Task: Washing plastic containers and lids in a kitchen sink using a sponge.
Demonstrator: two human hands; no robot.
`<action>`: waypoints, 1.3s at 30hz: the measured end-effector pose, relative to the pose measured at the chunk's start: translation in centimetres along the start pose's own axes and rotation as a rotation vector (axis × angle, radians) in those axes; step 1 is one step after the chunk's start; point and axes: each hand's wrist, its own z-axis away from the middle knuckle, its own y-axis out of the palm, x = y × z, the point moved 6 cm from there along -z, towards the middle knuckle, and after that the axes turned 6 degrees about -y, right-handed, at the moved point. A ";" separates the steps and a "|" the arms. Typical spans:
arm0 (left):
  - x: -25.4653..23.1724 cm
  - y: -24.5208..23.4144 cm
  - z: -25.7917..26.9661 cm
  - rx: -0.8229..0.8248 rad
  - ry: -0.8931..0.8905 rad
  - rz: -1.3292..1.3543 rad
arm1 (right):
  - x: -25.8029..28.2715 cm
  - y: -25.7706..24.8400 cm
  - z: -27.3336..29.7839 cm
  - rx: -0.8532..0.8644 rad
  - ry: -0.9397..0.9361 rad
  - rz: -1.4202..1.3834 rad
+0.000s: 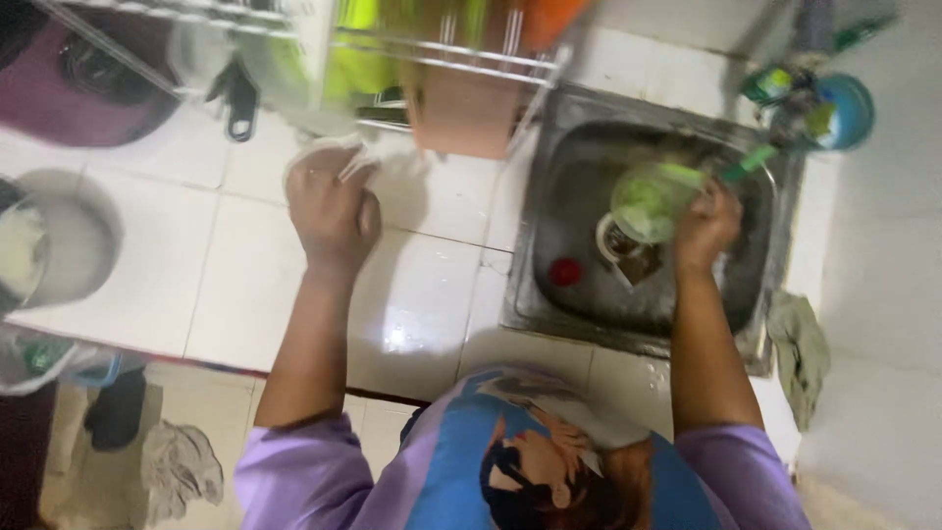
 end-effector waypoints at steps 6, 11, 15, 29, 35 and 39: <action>-7.9 16.3 8.2 0.398 -0.244 0.939 | 1.8 -2.3 0.0 0.034 0.004 0.093; -15.9 31.8 8.8 1.081 -0.898 0.996 | 5.7 -3.0 0.0 0.027 0.044 -0.012; -20.0 39.4 8.2 1.104 -1.416 1.395 | 6.3 -4.1 1.8 0.000 -0.134 0.072; -21.9 43.7 11.9 1.040 -1.184 1.347 | 1.3 0.3 -2.2 0.416 -0.023 -0.049; -20.6 44.8 12.8 1.044 -1.082 1.450 | 3.7 1.8 -2.6 0.328 0.036 -0.176; -23.0 36.6 7.1 1.247 -0.943 1.178 | 7.0 -2.3 -5.6 0.254 -0.166 -0.152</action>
